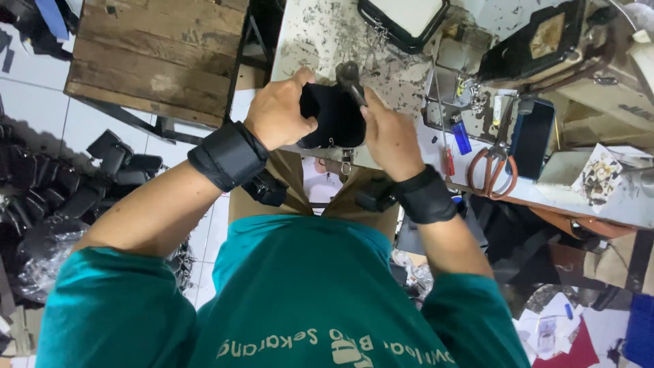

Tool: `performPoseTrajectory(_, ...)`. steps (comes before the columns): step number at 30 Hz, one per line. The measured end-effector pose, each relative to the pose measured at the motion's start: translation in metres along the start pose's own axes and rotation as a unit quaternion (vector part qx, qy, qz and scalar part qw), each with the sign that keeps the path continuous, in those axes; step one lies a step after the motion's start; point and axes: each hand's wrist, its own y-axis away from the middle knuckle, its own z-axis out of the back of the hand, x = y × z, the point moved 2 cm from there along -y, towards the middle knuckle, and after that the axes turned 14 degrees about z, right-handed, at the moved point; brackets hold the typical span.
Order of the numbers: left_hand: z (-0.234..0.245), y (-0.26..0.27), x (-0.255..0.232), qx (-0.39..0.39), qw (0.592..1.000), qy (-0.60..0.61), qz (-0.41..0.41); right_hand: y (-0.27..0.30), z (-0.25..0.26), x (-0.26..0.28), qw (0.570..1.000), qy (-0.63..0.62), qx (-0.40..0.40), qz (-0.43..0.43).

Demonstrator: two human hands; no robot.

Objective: The person holds a small black zippered pouch at a workbench, opens and closes its zipper, turns the pouch inside out, and trims excess material from its edge using scissors. They then work over the pouch edge with a thin file-like tool, repeatedly repositioning the pouch while working.

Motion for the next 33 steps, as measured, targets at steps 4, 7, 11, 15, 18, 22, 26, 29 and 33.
performPoseTrajectory(4,0.003,-0.001,-0.002,0.024,0.999,-0.015,0.037,-0.002,0.015,0.025,0.999,-0.013,-0.036,-0.014)
performPoseTrajectory(7,-0.002,0.002,0.002,0.043,0.998,-0.025,0.047,0.002,0.006,0.031,0.999,-0.025,-0.014,-0.039)
performPoseTrajectory(11,0.003,-0.003,-0.003,0.033,0.997,-0.037,0.056,0.0,0.023,0.028,0.999,-0.019,-0.018,-0.017)
performPoseTrajectory(15,-0.011,0.0,0.005,0.012,0.997,-0.068,0.018,0.026,-0.011,0.017,0.997,-0.027,-0.028,-0.07)
performPoseTrajectory(18,-0.003,0.0,-0.003,0.05,0.997,-0.024,0.062,0.024,-0.001,0.022,0.999,0.031,0.003,-0.005)
performPoseTrajectory(22,-0.016,-0.007,0.014,-0.028,0.999,-0.035,-0.022,0.039,-0.008,0.029,1.0,-0.016,-0.009,0.016)
performPoseTrajectory(26,-0.017,-0.003,0.01,-0.027,0.999,-0.034,-0.03,0.048,-0.004,0.033,0.997,0.055,0.06,-0.007)
performPoseTrajectory(29,-0.018,-0.005,0.013,-0.048,0.998,-0.038,-0.018,0.057,0.008,0.049,1.0,0.022,-0.018,0.008)
performPoseTrajectory(33,-0.021,-0.002,0.013,-0.061,0.996,-0.033,-0.054,0.076,-0.017,0.04,0.997,0.069,0.021,-0.006)
